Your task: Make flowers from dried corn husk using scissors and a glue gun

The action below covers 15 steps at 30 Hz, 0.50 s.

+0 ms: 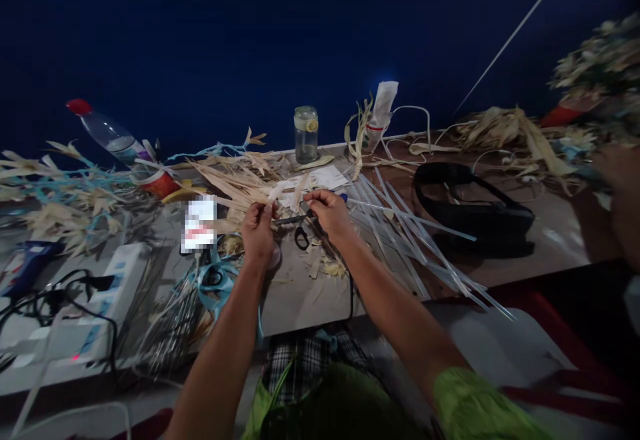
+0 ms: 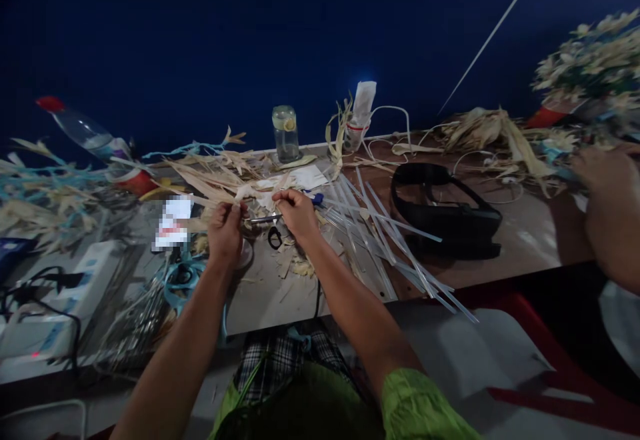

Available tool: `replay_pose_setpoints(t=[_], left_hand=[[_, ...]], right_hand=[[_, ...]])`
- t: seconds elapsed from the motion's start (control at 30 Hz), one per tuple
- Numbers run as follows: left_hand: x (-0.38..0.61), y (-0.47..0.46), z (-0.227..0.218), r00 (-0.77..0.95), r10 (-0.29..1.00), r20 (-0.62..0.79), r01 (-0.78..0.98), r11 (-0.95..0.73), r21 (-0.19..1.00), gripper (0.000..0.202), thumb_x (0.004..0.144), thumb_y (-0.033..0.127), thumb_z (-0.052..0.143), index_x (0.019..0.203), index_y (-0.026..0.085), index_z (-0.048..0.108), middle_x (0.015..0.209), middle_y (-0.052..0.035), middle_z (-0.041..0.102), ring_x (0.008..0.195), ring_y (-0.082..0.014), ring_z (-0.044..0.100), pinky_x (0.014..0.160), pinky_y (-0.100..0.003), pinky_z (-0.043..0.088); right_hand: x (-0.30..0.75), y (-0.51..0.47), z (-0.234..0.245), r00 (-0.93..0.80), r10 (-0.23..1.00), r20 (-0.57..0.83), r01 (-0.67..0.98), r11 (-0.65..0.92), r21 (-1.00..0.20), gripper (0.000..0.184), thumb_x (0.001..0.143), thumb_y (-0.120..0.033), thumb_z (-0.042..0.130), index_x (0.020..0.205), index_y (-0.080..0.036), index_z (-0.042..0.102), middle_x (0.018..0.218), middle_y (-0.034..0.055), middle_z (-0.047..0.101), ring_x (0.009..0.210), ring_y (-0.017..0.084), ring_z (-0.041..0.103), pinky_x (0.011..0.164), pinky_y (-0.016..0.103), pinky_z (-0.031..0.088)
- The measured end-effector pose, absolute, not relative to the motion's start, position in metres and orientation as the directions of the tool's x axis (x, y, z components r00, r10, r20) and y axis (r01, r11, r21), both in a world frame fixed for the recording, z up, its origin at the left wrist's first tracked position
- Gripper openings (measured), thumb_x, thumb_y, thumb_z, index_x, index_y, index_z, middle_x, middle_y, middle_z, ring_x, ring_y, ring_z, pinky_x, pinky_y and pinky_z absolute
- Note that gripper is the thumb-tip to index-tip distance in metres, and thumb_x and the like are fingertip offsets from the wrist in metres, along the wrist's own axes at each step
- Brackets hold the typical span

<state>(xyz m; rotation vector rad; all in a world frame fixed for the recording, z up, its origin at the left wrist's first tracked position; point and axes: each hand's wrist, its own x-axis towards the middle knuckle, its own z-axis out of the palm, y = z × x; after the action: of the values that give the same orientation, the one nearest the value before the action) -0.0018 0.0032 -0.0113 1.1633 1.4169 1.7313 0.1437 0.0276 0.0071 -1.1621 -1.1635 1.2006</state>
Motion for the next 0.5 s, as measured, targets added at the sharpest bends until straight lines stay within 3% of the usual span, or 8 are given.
replay_pose_setpoints(t=[0.13, 0.33, 0.5], left_hand=[[-0.001, 0.006, -0.015, -0.461, 0.872, 0.164, -0.115, -0.242, 0.963, 0.019, 0.073, 0.035, 0.063, 0.073, 0.017, 0.056, 0.065, 0.0012, 0.056, 0.060, -0.0085, 0.052, 0.060, -0.021, 0.043], [-0.001, 0.005, -0.015, -0.407, 0.902, 0.145, -0.224, -0.252, 0.941, 0.022, 0.072, 0.036, 0.064, 0.077, 0.017, 0.054, 0.073, 0.0005, 0.061, 0.053, -0.0050, 0.050, 0.052, -0.018, 0.041], [-0.003, 0.007, -0.022, -0.385, 0.912, 0.141, -0.221, -0.240, 0.945, 0.022, 0.074, 0.037, 0.060, 0.080, 0.017, 0.053, 0.072, 0.0001, 0.061, 0.050, -0.0056, 0.049, 0.051, -0.019, 0.040]], right_hand=[[0.146, 0.032, 0.003, 0.034, 0.995, 0.097, 0.059, 0.095, -0.994, 0.021, 0.067, -0.028, 0.049, 0.076, -0.015, 0.062, 0.053, -0.0052, 0.044, 0.048, 0.007, 0.033, 0.048, 0.021, 0.026], [0.149, 0.037, -0.003, 0.039, 0.981, 0.189, 0.211, 0.176, -0.961, 0.032, 0.072, -0.044, 0.053, 0.060, -0.015, 0.055, 0.052, -0.0043, 0.041, 0.052, 0.008, 0.036, 0.052, 0.022, 0.030], [0.147, 0.040, -0.008, 0.027, 0.981, 0.193, 0.448, 0.161, -0.880, 0.022, 0.076, -0.031, 0.051, 0.086, -0.015, 0.062, 0.072, 0.0018, 0.061, 0.066, 0.013, 0.054, 0.066, 0.025, 0.040]])
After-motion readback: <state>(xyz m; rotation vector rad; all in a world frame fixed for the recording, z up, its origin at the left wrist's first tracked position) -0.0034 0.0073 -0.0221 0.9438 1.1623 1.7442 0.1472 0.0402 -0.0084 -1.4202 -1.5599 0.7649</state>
